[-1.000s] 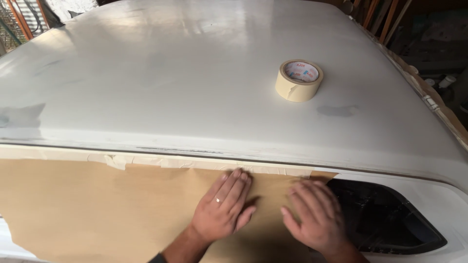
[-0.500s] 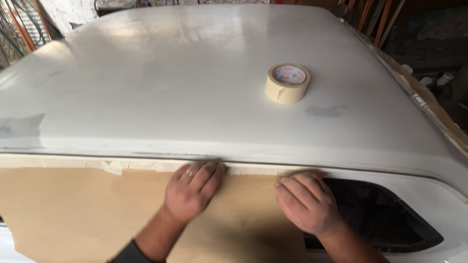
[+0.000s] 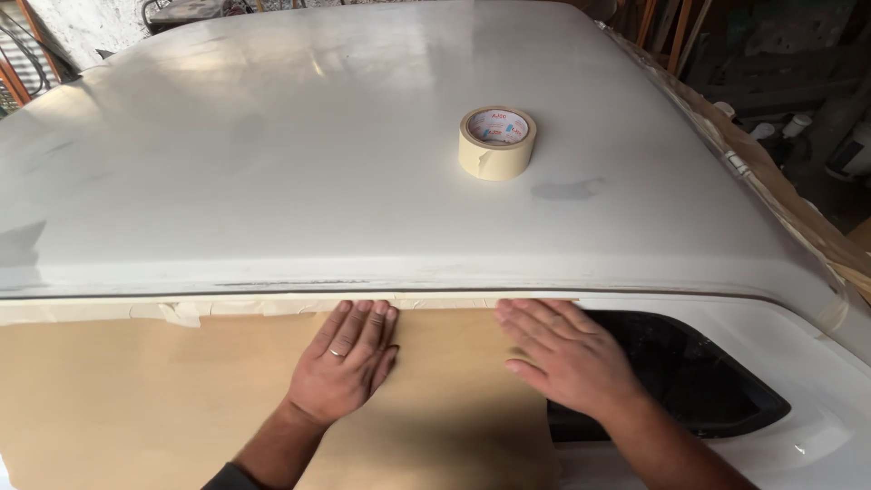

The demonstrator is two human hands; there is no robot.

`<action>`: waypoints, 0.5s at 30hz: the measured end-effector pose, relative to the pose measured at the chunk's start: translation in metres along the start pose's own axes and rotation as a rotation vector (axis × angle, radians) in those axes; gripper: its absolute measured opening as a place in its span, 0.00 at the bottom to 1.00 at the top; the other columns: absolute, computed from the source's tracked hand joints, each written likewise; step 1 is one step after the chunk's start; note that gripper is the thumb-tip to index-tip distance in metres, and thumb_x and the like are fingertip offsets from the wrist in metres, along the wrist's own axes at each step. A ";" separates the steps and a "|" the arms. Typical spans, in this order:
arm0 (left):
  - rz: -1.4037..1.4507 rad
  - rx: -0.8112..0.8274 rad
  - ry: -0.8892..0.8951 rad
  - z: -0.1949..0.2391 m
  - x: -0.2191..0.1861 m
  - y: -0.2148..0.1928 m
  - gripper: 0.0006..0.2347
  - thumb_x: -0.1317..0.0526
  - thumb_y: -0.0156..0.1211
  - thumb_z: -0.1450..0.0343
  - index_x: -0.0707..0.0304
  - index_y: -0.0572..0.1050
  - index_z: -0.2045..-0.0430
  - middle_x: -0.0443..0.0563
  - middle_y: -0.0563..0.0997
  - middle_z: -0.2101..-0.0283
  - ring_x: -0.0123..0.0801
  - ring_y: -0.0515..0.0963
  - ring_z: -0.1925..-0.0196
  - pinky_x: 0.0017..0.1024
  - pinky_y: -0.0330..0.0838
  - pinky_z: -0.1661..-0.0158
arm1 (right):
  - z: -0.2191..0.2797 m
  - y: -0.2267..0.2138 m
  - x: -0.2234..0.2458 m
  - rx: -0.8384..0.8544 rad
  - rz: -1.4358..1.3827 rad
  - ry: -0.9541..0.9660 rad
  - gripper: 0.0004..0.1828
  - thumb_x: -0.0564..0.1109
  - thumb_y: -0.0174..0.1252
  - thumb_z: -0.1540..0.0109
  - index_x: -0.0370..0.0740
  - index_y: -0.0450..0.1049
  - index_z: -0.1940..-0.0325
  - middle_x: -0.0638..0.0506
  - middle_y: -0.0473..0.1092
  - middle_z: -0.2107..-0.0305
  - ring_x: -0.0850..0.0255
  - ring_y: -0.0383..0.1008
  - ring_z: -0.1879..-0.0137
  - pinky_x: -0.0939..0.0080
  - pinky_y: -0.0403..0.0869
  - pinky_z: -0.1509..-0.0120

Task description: The person applies masking tape along the edge of a car's roofline and smooths it down. They then place large sheets of brown paper over the side windows and roof, securing them with additional tape to mask off the vehicle's body.

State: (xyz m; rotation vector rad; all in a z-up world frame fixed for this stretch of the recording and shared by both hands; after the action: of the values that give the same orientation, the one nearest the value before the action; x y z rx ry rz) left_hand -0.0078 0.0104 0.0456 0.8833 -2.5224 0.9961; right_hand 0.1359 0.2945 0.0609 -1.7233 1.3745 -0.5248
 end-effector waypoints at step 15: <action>0.298 0.172 -0.187 0.054 -0.058 -0.024 0.16 0.54 0.63 0.26 0.70 0.79 0.53 0.63 0.77 0.44 0.49 0.77 0.46 0.42 0.69 0.41 | 0.002 -0.050 -0.006 -0.315 0.024 -0.079 0.10 0.39 0.67 0.44 0.39 0.78 0.60 0.48 0.75 0.57 0.53 0.75 0.48 0.49 0.75 0.42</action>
State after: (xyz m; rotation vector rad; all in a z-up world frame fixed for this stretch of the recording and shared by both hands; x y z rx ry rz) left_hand 0.0498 -0.0160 -0.0075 0.6836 -2.8195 1.2914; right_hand 0.1650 0.3024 0.1017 -1.9516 1.4783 -0.2318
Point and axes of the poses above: each hand's wrist, its own z-axis away from the middle knuckle, its own y-axis out of the palm, x = y × z, the point moved 1 cm from there along -z, towards the middle knuckle
